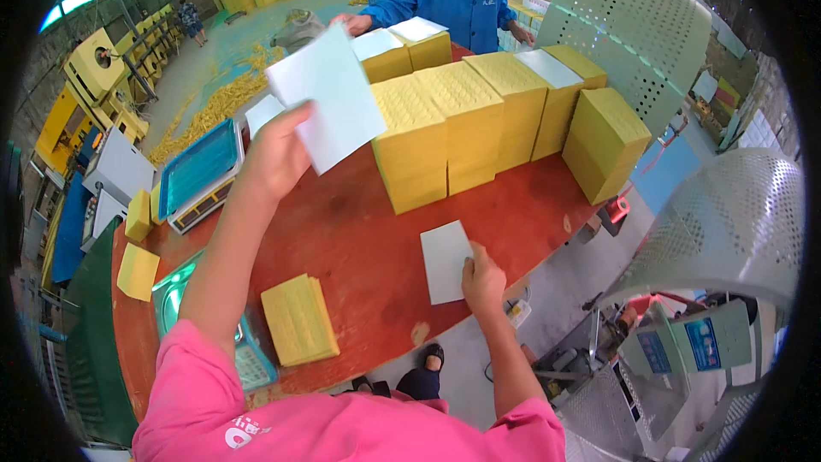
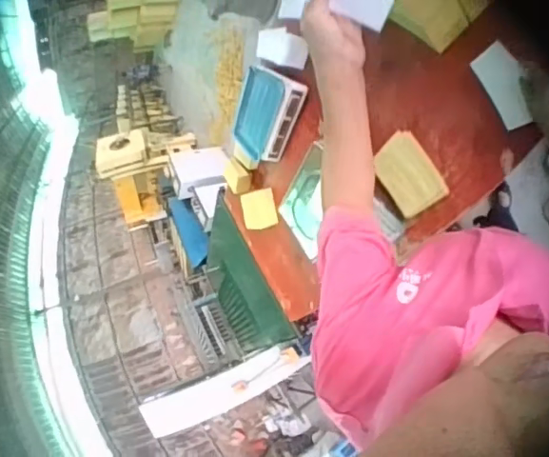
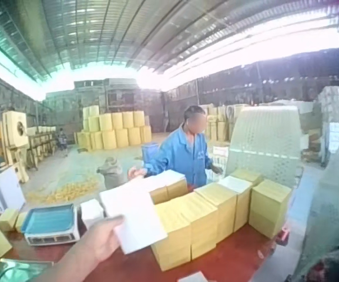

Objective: Checking paper weight, adding top sheets, and using a binding machine to bundle stacks of yellow paper.

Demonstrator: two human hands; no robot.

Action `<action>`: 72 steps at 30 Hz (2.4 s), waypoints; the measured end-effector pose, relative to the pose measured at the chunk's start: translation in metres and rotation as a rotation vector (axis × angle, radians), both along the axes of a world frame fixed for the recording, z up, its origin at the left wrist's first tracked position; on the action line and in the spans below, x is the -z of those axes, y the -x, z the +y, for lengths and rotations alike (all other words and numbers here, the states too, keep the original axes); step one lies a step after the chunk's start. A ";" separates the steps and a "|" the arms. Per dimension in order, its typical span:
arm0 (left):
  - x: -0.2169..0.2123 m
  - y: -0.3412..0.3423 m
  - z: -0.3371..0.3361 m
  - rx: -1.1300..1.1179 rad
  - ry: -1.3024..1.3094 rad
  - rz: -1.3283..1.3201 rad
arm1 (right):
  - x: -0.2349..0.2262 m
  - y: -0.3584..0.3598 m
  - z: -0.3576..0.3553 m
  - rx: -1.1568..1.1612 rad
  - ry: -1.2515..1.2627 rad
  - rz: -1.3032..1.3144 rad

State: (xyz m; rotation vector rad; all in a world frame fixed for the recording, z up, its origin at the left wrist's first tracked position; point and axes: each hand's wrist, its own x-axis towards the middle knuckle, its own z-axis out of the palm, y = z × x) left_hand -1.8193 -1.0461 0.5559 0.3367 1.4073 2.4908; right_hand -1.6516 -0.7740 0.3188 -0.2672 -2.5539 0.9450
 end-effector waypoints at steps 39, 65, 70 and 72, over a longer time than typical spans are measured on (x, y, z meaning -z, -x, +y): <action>0.038 0.113 0.093 -0.199 0.912 -0.107 | -0.009 0.019 0.019 -0.207 0.279 0.187; 0.028 0.125 0.082 -0.173 1.434 -0.133 | -0.007 0.018 0.021 -0.213 0.321 0.195; 0.034 0.131 0.076 -0.199 1.382 -0.084 | -0.007 0.019 0.022 -0.225 0.316 0.184; 0.034 0.132 0.074 -0.200 1.376 -0.084 | -0.007 0.019 0.022 -0.230 0.317 0.194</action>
